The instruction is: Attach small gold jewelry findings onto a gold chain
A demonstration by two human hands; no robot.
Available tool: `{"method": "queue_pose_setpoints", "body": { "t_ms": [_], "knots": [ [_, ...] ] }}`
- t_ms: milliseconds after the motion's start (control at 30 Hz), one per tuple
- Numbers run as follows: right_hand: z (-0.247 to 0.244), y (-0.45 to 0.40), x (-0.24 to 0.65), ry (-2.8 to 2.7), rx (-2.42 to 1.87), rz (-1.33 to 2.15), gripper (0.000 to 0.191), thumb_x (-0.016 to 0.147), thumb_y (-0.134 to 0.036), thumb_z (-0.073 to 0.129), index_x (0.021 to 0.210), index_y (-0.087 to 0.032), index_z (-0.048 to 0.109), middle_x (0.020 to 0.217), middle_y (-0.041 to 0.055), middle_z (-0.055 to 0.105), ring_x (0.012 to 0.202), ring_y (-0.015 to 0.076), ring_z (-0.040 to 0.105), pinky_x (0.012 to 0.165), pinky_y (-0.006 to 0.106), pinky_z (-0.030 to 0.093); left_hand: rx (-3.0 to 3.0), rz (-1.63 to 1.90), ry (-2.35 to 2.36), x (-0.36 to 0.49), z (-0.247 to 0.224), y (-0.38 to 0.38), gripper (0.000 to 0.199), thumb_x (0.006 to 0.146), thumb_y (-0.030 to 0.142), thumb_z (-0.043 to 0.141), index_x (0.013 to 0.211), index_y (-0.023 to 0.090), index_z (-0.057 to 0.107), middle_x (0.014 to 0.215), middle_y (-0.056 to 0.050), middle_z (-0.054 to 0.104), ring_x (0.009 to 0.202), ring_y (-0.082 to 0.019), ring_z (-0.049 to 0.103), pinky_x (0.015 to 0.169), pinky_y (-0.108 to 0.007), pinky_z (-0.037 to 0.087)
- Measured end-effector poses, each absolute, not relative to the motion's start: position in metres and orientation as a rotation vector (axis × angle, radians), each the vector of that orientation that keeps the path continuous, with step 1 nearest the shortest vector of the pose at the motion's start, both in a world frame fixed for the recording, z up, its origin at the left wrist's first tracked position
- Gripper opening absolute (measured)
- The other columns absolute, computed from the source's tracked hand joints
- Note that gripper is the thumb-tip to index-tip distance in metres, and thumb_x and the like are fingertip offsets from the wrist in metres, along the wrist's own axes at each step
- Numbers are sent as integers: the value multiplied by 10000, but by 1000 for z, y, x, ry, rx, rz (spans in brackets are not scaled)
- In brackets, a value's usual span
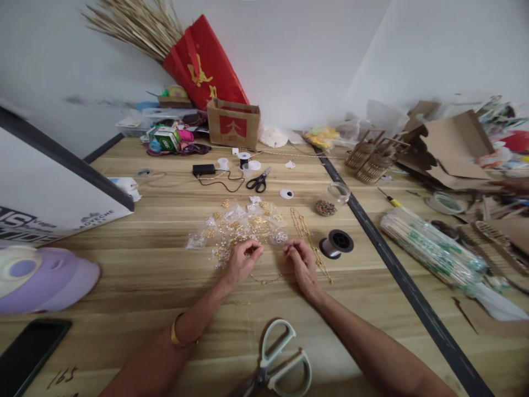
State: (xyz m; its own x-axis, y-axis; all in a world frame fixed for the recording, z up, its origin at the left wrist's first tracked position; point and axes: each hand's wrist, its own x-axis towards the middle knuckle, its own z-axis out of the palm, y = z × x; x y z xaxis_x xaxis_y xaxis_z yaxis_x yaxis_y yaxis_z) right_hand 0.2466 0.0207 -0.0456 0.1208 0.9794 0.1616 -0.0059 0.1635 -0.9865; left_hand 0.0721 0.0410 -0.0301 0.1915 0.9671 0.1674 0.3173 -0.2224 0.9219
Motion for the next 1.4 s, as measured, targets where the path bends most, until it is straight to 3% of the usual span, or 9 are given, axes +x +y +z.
{"method": "queue_pose_setpoints", "body": {
  "t_ms": [567, 700, 900, 1400],
  "knots": [
    [-41, 21, 248, -1115, -1139, 1114, 241, 833, -425, 517, 885, -190, 534, 766, 14, 582, 550, 107, 484, 443, 204, 373, 1633, 1047, 1171, 76, -22, 37, 196, 786, 311, 574, 685, 148, 613, 662, -19, 625, 639, -136, 554, 630, -238, 448],
    [-40, 13, 246, -1283, -1101, 1028, 218, 828, -399, 565, 875, -186, 555, 761, 25, 595, 620, 124, 515, 531, 232, 415, 1664, 1032, 1146, 77, -20, 34, 180, 801, 290, 556, 701, 152, 613, 682, -18, 626, 640, -134, 552, 633, -237, 445],
    [-43, 7, 243, -1617, -1114, 964, 279, 775, -395, 652, 950, -192, 575, 579, -44, 485, 487, 100, 433, 455, 223, 354, 1790, 963, 1133, 80, -19, 29, 145, 810, 260, 544, 733, 164, 621, 709, -21, 633, 682, -149, 572, 653, -246, 455],
    [-48, 13, 246, -1697, -1138, 779, 118, 856, -270, 553, 789, -192, 611, 698, 17, 586, 621, 138, 529, 547, 244, 401, 1911, 894, 1179, 82, -23, 35, 127, 798, 192, 545, 693, 158, 607, 670, -18, 636, 629, -136, 563, 621, -234, 443]
  ]
}}
